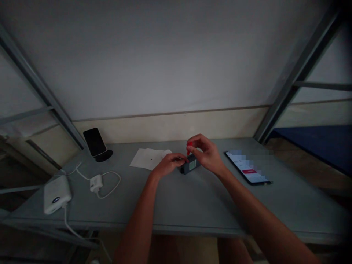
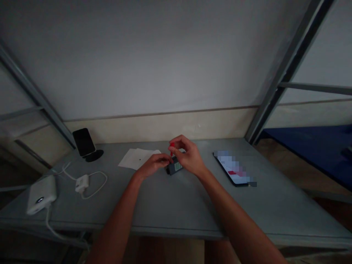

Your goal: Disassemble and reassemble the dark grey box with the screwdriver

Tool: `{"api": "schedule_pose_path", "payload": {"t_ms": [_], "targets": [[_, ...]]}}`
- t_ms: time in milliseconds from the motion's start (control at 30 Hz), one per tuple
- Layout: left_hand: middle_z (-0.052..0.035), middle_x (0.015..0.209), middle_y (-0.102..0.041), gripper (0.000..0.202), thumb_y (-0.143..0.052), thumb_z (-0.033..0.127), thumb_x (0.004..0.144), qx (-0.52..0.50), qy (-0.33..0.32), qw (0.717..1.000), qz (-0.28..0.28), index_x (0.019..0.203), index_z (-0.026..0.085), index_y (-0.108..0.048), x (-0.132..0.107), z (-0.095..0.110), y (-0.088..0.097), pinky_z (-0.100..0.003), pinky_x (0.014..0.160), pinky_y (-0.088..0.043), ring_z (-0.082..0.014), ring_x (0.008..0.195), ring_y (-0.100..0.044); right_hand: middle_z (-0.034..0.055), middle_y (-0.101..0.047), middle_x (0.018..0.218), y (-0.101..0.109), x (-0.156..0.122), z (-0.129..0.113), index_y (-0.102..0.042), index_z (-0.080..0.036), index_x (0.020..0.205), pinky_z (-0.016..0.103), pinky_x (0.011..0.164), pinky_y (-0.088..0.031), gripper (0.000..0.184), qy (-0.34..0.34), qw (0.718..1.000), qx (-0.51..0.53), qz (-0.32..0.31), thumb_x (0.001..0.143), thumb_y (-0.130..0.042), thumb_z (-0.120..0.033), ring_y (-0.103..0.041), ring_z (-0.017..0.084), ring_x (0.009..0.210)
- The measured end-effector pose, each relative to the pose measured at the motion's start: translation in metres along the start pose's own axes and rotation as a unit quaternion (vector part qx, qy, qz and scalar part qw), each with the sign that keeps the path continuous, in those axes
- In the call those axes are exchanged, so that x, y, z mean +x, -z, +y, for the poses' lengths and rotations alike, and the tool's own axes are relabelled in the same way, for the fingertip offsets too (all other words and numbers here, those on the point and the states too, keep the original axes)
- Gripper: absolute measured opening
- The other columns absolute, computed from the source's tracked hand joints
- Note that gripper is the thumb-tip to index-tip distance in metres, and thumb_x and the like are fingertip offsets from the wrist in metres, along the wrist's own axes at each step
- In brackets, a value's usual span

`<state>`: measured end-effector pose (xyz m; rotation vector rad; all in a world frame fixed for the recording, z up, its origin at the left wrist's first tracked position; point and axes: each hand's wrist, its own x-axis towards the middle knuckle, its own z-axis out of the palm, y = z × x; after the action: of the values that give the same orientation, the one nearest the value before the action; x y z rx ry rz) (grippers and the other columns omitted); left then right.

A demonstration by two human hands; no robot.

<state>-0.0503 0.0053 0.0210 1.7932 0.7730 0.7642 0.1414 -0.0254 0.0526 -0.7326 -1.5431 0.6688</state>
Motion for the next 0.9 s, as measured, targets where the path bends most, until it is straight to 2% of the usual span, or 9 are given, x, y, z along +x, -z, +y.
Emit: {"api": "schedule_pose_path", "payload": {"t_ms": [133, 267, 400, 700, 833, 900], "targets": [[-0.0050, 0.092, -0.071, 0.016, -0.065, 0.025, 0.084, -0.003, -0.011, 1.000, -0.003, 0.091, 0.015, -0.075, 0.000, -0.001, 0.000, -0.030, 0.086, -0.043, -0.0196, 0.091, -0.061, 0.0055, -0.072, 0.097, -0.003, -0.001, -0.005, -0.065, -0.022, 0.101, 0.035, 0.078, -0.056, 0.016, -0.003, 0.999, 0.017, -0.031, 0.093, -0.062, -0.035, -0.067, 0.017, 0.080], [-0.0050, 0.094, -0.071, 0.016, -0.066, 0.027, 0.084, -0.012, -0.011, 1.000, -0.008, 0.092, 0.016, -0.074, 0.000, -0.004, 0.000, -0.031, 0.089, -0.043, -0.0199, 0.093, -0.062, 0.0044, -0.071, 0.089, -0.007, -0.003, -0.007, -0.065, -0.022, 0.099, 0.034, 0.075, -0.055, 0.016, -0.003, 0.998, 0.025, -0.052, 0.096, -0.054, -0.033, -0.067, 0.017, 0.081], [-0.0046, 0.091, -0.068, 0.017, -0.065, 0.030, 0.084, -0.001, -0.022, 1.000, -0.016, 0.089, 0.016, -0.071, 0.002, -0.004, -0.001, -0.030, 0.086, -0.043, -0.0189, 0.090, -0.060, 0.0034, -0.071, 0.088, -0.010, -0.004, -0.006, -0.067, -0.022, 0.098, 0.032, 0.072, -0.055, 0.013, -0.010, 1.000, -0.005, -0.028, 0.092, -0.060, -0.030, -0.068, 0.017, 0.079], [-0.0055, 0.088, -0.070, 0.017, -0.067, 0.029, 0.081, 0.028, -0.018, 0.999, 0.020, 0.088, 0.015, -0.072, 0.003, -0.008, -0.004, -0.031, 0.083, -0.046, -0.0194, 0.086, -0.062, 0.0034, -0.071, 0.087, -0.016, -0.005, -0.001, -0.070, -0.023, 0.100, 0.034, 0.077, -0.056, 0.017, 0.012, 0.999, -0.046, 0.006, 0.084, -0.070, -0.027, -0.067, 0.018, 0.080], [-0.0083, 0.101, -0.072, 0.023, -0.068, 0.031, 0.083, 0.028, -0.028, 0.999, 0.017, 0.099, 0.015, -0.073, 0.001, -0.001, 0.002, -0.031, 0.088, -0.047, -0.0205, 0.095, -0.065, 0.0020, -0.069, 0.084, -0.014, -0.002, 0.005, -0.067, -0.023, 0.103, 0.031, 0.073, -0.055, 0.021, -0.010, 0.999, 0.004, 0.035, 0.085, -0.071, -0.032, -0.066, 0.016, 0.076], [-0.0090, 0.110, -0.072, 0.027, -0.065, 0.031, 0.087, 0.070, -0.030, 0.995, 0.066, 0.108, 0.017, -0.071, -0.002, 0.003, 0.012, -0.030, 0.088, -0.048, -0.0199, 0.097, -0.064, 0.0007, -0.068, 0.080, -0.009, 0.001, 0.011, -0.065, -0.023, 0.105, 0.031, 0.072, -0.055, 0.025, -0.015, 0.996, 0.046, 0.069, 0.085, -0.071, -0.036, -0.066, 0.016, 0.073]]}}
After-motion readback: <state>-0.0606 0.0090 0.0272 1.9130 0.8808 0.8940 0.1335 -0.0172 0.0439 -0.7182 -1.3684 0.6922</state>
